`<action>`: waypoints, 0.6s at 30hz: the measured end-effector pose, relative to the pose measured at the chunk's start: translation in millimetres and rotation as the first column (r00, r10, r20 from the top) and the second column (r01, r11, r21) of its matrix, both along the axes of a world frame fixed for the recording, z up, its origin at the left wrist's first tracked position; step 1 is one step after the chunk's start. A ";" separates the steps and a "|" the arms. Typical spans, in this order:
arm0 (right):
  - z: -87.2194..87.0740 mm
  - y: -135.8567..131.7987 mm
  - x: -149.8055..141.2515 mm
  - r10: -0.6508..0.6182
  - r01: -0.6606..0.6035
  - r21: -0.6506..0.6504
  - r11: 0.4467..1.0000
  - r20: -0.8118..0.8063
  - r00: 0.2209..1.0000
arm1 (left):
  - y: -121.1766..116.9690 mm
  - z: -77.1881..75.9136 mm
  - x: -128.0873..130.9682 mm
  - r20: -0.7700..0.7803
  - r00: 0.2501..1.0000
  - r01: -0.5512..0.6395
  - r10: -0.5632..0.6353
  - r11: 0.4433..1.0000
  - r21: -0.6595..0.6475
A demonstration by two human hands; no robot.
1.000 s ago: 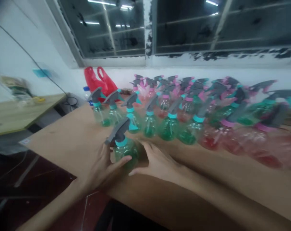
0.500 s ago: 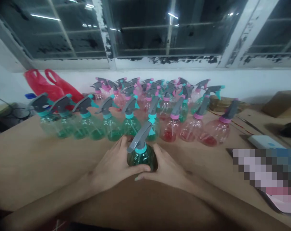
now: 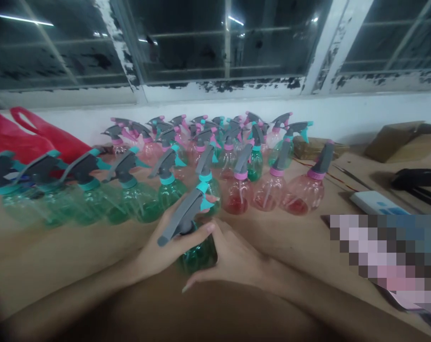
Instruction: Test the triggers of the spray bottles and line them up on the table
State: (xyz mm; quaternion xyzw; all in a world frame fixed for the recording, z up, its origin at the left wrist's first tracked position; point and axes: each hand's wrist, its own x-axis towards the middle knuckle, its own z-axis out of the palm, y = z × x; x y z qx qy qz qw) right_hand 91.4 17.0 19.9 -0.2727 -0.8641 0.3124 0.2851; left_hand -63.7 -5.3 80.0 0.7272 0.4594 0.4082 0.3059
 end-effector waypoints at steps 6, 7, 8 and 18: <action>-6.0 7.8 7.8 0.048 -0.050 0.042 0.998 0.052 0.997 | 0.9 0.2 1.2 -0.005 0.999 -0.051 0.051 0.999 -0.008; -7.5 9.6 12.5 0.048 -0.051 0.045 0.998 0.064 0.997 | 1.2 0.7 1.3 -0.014 0.998 -0.062 0.062 0.998 -0.007; -9.6 11.5 18.2 0.039 -0.043 0.055 0.998 0.078 0.996 | 1.6 1.0 1.1 -0.020 0.997 -0.071 0.071 0.997 -0.005; -43.6 18.2 60.8 -0.127 0.079 0.172 0.982 0.289 0.949 | 6.2 -1.2 -8.8 -0.021 0.999 -0.035 0.036 0.997 0.067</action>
